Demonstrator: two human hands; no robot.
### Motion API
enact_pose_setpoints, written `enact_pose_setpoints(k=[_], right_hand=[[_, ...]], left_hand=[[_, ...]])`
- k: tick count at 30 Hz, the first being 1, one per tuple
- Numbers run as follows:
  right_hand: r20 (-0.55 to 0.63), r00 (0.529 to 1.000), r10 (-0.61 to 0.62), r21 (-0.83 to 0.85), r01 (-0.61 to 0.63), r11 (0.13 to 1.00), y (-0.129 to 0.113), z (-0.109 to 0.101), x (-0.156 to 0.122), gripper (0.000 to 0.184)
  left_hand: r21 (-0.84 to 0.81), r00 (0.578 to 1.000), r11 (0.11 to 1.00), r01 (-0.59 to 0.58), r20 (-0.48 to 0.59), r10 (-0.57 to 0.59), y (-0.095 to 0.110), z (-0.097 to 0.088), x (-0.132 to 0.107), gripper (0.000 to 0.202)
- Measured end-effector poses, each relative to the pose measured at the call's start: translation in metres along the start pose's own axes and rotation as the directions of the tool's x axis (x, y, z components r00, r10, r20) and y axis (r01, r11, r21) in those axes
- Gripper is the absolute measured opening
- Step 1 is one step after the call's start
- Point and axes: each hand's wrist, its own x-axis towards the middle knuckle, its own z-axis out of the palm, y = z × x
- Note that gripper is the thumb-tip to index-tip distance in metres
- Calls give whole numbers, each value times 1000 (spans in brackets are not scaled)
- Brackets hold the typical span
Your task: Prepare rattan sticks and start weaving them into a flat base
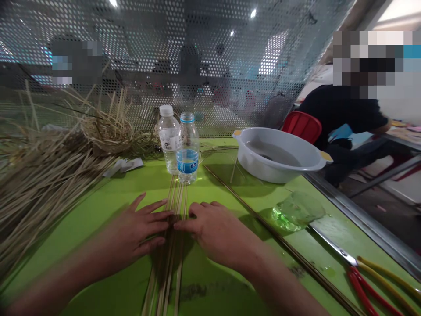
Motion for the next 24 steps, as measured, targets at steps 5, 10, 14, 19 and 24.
enact_pose_setpoints(k=[5,10,14,19,24], right_hand=[[23,1000,-2,27,1,1000,-2,-1,0,36],[-4,1000,-8,16,8,1000,-2,0,-1,37],[-8,1000,-13,18,14,1000,-1,0,-2,37],[5,1000,1,20,-1,1000,-2,1,-4,34],[-1,1000,-1,40,1,999,0,1,-5,37]], left_hand=[[-6,1000,1000,16,17,-16,-1,2,-1,32],[-11,999,1000,3,-33,-3,-2,4,-3,30],[-14,1000,1000,9,-25,-9,-2,6,-3,32],[1,999,999,32,-20,-32,-8,16,0,55],[20,1000,1000,15,-13,-15,-14,22,1,58]])
